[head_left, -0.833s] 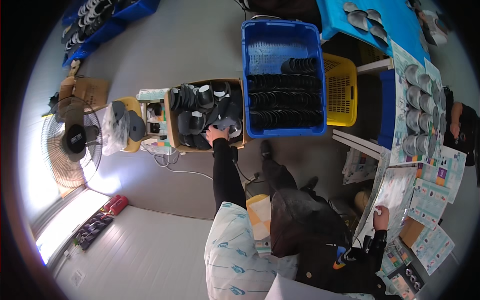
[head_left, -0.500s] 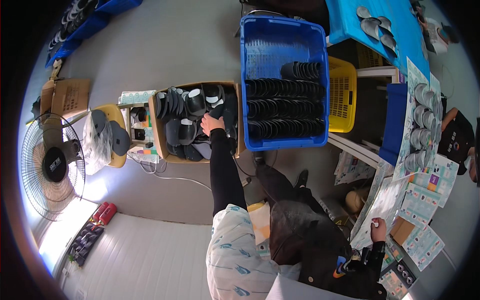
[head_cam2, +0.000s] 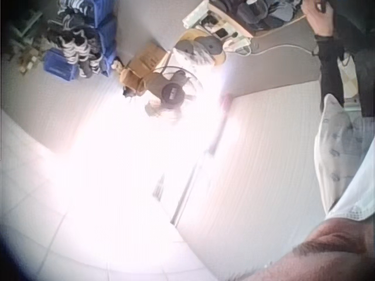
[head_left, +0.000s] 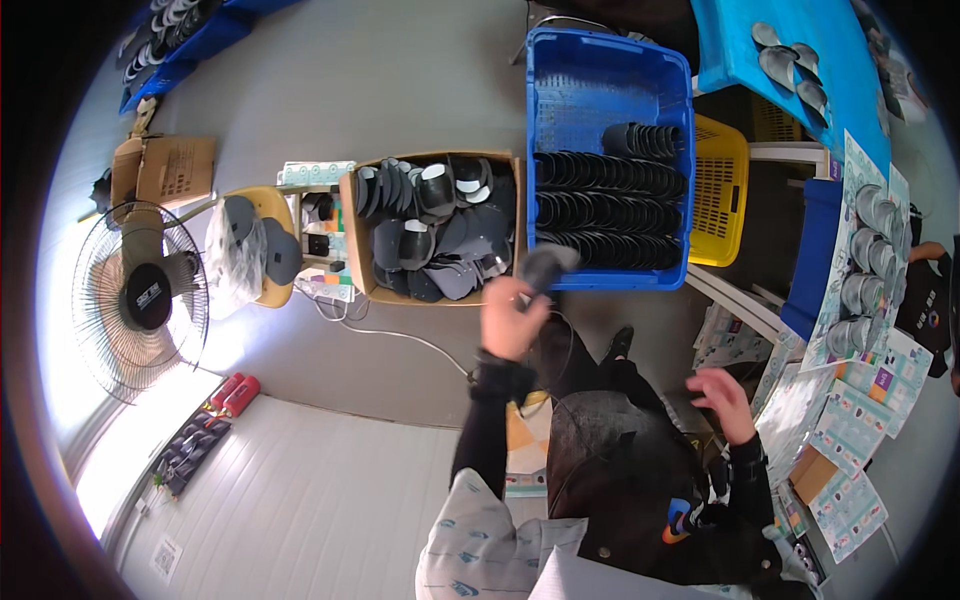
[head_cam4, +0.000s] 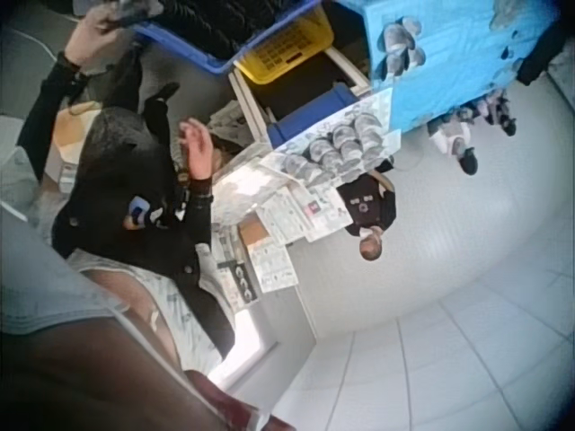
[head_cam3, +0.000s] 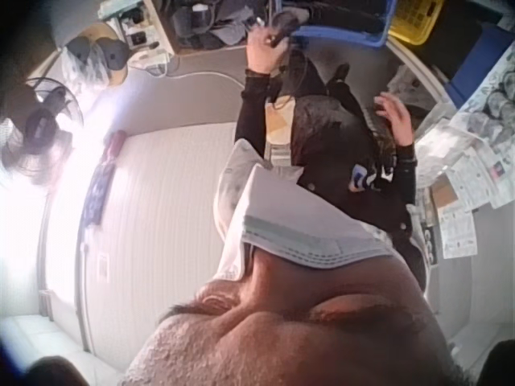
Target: Apply adhesive or sealant to shoe components using a manual dispensing tool.
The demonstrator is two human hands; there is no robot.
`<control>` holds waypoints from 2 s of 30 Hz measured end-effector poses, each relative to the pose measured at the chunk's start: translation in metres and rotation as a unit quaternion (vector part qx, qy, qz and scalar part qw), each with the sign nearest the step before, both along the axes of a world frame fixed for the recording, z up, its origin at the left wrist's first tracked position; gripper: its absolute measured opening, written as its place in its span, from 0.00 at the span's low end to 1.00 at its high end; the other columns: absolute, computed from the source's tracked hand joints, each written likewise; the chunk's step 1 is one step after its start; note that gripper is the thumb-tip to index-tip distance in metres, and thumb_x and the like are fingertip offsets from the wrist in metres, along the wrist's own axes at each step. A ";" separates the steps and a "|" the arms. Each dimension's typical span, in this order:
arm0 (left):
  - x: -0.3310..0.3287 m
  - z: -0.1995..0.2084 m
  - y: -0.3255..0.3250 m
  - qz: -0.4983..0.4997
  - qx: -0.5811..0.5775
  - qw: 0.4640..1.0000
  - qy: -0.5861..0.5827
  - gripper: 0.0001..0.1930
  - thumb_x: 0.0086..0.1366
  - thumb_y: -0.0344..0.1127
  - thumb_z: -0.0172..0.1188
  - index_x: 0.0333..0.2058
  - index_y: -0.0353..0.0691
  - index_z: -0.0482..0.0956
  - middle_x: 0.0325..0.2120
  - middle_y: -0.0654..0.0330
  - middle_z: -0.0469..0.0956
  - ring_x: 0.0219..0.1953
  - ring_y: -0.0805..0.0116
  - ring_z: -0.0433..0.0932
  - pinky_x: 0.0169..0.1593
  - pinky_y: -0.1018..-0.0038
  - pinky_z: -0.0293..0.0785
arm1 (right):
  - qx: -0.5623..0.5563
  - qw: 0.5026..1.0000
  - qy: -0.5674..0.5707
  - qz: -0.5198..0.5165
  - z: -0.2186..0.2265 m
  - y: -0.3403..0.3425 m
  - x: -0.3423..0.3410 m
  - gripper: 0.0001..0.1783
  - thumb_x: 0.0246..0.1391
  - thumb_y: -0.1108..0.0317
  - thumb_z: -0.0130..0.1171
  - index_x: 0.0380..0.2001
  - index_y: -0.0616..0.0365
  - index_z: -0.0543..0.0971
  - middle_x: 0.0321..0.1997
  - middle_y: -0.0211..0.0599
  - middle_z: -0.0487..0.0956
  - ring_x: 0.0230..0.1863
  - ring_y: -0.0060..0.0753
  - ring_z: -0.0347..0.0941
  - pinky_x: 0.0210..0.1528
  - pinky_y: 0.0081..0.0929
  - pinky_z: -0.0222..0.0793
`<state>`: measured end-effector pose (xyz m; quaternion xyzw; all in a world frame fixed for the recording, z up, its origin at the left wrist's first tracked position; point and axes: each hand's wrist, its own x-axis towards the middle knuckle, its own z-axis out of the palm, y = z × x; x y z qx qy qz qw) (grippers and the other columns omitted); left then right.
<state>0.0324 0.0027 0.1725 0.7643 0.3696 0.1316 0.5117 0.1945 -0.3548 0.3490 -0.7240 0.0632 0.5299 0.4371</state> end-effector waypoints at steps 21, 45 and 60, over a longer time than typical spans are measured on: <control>-0.143 -0.209 0.208 0.274 0.168 0.848 0.421 0.40 0.50 0.48 0.76 0.58 0.37 0.67 0.52 0.50 0.75 0.58 0.47 0.71 0.61 0.56 0.69 | -0.094 0.992 -0.051 -0.061 -0.070 0.106 -0.006 0.25 0.49 0.77 0.66 0.51 0.59 0.74 0.43 0.27 0.78 0.37 0.16 0.73 0.37 0.18 0.70; -0.083 0.043 -0.042 -0.140 -0.194 0.971 0.014 0.17 0.66 0.30 0.58 0.51 0.28 0.75 0.45 0.56 0.80 0.44 0.67 0.79 0.51 0.72 0.73 | 0.140 0.858 -0.423 -0.255 0.065 -0.055 -0.008 0.24 0.52 0.80 0.59 0.55 0.65 0.74 0.51 0.36 0.80 0.54 0.26 0.74 0.59 0.26 0.67; 0.148 0.188 -0.525 -0.410 -0.219 0.882 -0.074 0.17 0.71 0.31 0.57 0.54 0.27 0.74 0.47 0.56 0.81 0.46 0.70 0.79 0.51 0.73 0.74 | 0.166 0.673 -0.358 -0.626 0.078 -0.428 -0.086 0.21 0.58 0.65 0.66 0.50 0.67 0.79 0.43 0.29 0.82 0.44 0.18 0.74 0.49 0.20 0.70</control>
